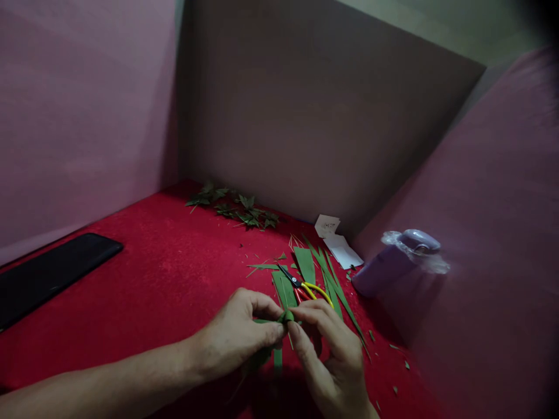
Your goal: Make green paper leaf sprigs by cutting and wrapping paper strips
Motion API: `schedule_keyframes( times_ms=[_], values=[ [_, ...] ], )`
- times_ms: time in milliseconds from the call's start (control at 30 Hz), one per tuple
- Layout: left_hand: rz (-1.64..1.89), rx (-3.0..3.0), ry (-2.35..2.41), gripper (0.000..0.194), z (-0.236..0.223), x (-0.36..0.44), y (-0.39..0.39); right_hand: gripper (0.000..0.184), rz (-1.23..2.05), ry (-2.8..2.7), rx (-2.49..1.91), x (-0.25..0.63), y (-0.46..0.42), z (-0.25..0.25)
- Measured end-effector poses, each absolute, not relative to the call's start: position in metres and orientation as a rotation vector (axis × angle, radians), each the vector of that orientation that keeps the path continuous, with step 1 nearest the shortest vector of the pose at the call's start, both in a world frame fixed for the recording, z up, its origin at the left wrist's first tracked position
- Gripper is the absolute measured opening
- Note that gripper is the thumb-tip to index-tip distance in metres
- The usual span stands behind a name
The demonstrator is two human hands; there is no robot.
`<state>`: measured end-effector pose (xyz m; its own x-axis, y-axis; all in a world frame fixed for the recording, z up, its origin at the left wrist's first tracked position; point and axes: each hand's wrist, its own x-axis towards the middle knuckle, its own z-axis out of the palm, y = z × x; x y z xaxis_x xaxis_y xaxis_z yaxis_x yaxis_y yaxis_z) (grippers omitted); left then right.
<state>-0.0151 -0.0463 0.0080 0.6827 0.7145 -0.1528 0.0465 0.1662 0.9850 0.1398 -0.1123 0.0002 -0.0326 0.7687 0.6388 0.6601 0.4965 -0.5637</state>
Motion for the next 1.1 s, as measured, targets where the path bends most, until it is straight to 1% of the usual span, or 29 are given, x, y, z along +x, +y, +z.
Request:
schedule_keyframes(
  times_ms=[233,433,633,767,900,1100],
  values=[
    [0.55,1.294,0.732,0.031,0.012,-0.0153,-0.0475,0.008,0.24,-1.642,-1.254,0.1402,-0.1116,-0.0023],
    [0.55,1.301,0.727,0.026,0.0132,-0.0149,-0.0467,0.008,0.282,-1.661,-1.22,0.1402,-0.1114,-0.0012],
    [0.563,1.276,0.687,0.027,0.0106,-0.0149,-0.0465,0.011,0.318,-1.679,-1.214,0.1416,-0.1128,0.002],
    [0.577,1.333,0.748,0.027,0.0116,-0.014,-0.0485,0.006,0.39,-1.62,-1.245,0.1396,-0.1112,0.0036],
    [0.603,1.358,0.77,0.024,0.0143,-0.0135,-0.0512,0.016,0.503,-1.531,-1.273,0.1381,-0.1086,0.0016],
    [0.606,1.307,0.739,0.029,0.0161,-0.0138,-0.0521,0.02,0.697,-1.411,-1.264,0.1407,-0.1081,-0.0019]
  ],
)
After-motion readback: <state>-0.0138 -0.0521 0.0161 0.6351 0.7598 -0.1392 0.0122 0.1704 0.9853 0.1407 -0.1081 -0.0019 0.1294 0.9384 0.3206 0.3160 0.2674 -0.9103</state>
